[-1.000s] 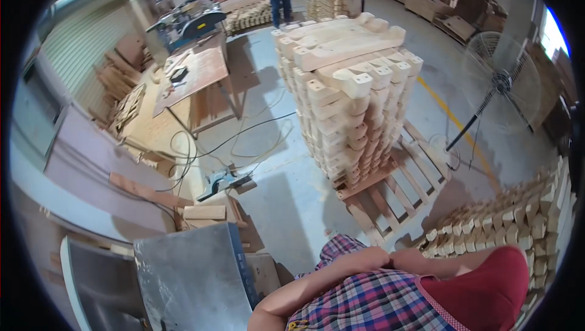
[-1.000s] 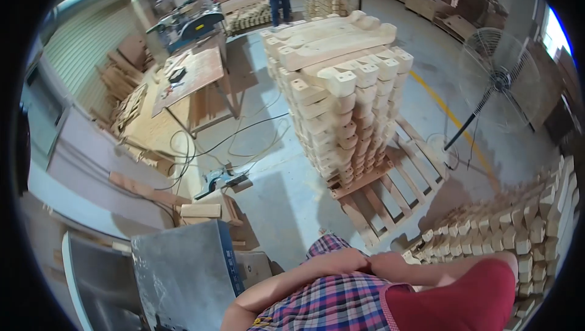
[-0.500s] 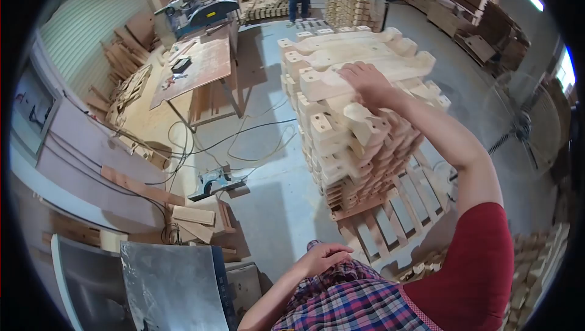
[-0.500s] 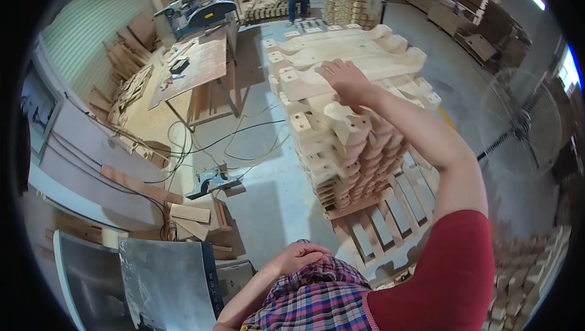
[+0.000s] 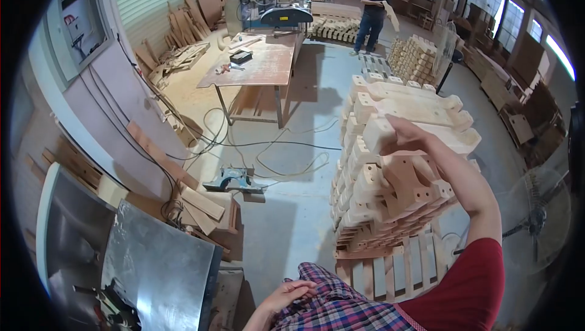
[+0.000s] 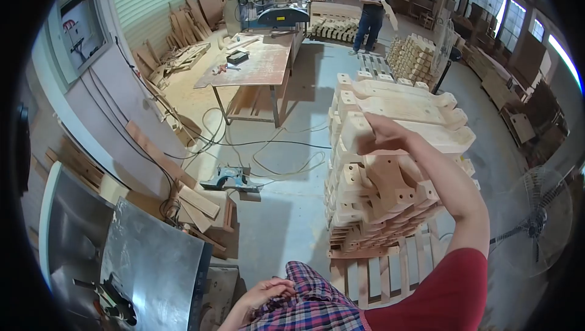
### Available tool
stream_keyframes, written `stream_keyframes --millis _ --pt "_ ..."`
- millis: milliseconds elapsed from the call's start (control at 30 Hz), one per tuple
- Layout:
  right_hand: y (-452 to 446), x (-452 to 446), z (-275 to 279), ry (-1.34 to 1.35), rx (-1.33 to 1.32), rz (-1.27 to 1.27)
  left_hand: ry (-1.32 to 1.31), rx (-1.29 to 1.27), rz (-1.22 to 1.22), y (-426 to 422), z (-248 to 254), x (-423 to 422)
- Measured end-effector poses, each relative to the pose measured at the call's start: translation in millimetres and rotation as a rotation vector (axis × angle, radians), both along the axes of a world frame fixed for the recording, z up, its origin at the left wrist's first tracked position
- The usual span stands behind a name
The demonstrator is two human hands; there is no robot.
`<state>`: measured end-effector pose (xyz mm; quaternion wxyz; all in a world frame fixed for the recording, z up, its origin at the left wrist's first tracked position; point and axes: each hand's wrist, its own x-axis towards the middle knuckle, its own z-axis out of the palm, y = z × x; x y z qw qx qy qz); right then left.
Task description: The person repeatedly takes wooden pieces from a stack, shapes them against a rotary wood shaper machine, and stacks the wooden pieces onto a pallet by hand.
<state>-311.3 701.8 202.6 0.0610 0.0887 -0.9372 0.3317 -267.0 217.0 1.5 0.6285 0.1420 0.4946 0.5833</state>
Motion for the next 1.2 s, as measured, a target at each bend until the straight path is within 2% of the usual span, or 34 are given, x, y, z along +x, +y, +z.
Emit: stream_keyframes --millis 100,133,167,200,267,333,367,433,500,533,600,667,700,767,800,833,933,1000,1033,1167,1200 --pt "-57 18 73 -0.455 -0.505 -0.389 -0.081 -0.003 0.043 8 7 -4" --pt "-65 17 77 -0.460 -0.502 -0.392 -0.029 -0.011 0.031 17 12 -6" --pt "-71 16 80 -0.423 -0.432 -0.303 0.028 -0.016 0.019 30 18 -8" --pt "-77 13 84 -0.384 -0.361 -0.212 0.035 0.097 0.028 43 14 -12" --pt "-97 4 93 -0.306 -0.218 -0.021 0.099 0.199 0.038 74 39 -21" --pt "-135 -9 111 -0.398 -0.326 0.162 0.259 0.297 0.160 106 69 -27" --pt "-154 -16 114 -0.400 -0.321 0.175 0.276 0.470 0.195 125 57 -34" --pt "-189 -31 117 -0.443 -0.292 0.320 0.433 0.518 0.346 149 95 -36" --pt "-230 -46 127 -0.577 -0.287 0.381 0.561 0.697 0.457 170 105 -40" --pt "-253 -48 135 -0.597 -0.278 0.424 0.566 0.681 0.503 168 118 -40" --pt "-304 -51 148 -0.369 -0.324 0.549 0.650 0.752 0.545 149 140 -37" --pt "-350 -68 141 -0.361 -0.441 0.670 0.549 0.620 0.627 119 137 -45" --pt "-377 -71 136 -0.420 -0.443 0.784 0.560 0.568 0.749 100 139 -48" --pt "-432 -66 128 -0.353 -0.566 0.691 0.744 0.339 0.684 58 145 -52" --pt "-457 -62 129 -0.490 -0.593 0.597 0.740 0.290 0.804 41 138 -46" --pt "-481 -61 129 -0.619 -0.597 0.490 0.639 0.376 1.025 28 130 -36" --pt "-537 -78 100 -0.732 -0.419 0.434 0.379 0.715 1.574 -9 104 -13" --pt "-567 -77 51 -0.691 -0.279 0.598 0.024 0.475 1.530 -76 77 1" --pt "-568 -79 25 -0.599 -0.180 0.684 0.023 0.483 1.554 -98 65 3" --pt "-577 -42 -32 -0.599 0.149 0.812 -0.069 0.489 1.801 -182 12 11" --pt "-584 -35 -50 -0.599 0.156 0.812 -0.073 0.495 1.802 -203 4 12"
